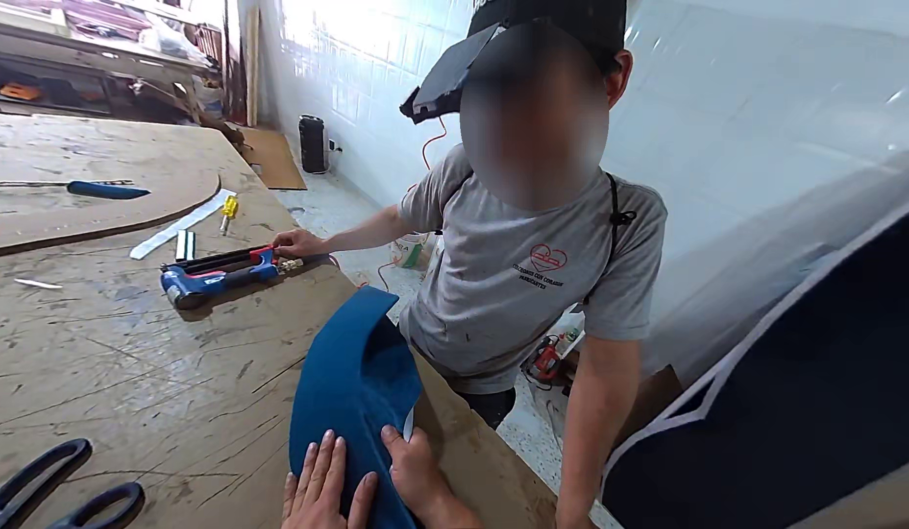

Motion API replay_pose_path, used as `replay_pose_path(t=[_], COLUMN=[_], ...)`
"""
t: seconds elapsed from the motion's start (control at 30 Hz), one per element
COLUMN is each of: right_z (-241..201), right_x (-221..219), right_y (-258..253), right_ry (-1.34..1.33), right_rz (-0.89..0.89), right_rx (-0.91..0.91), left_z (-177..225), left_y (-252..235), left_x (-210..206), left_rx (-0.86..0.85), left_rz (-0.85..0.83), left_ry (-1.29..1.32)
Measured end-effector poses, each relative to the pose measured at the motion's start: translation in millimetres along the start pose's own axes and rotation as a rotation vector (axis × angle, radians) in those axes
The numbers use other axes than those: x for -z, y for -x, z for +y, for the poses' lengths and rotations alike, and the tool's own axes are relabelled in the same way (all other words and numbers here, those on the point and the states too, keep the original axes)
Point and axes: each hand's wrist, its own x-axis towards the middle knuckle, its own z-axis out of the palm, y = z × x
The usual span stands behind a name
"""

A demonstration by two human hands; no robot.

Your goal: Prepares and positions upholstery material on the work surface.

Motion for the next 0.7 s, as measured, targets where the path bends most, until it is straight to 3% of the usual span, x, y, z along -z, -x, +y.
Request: replay_pose_path(t=[0.7], right_z=[0.2], right_x=[-0.9], right_y=[0.5], right_ry=[-0.05], right_rz=[-0.002], right_rx=[0.016], left_z=[-1.7], left_y=[0.6], left_x=[-2.2], left_rx=[-0.001], left_rz=[0.02], left_ry=[0.004])
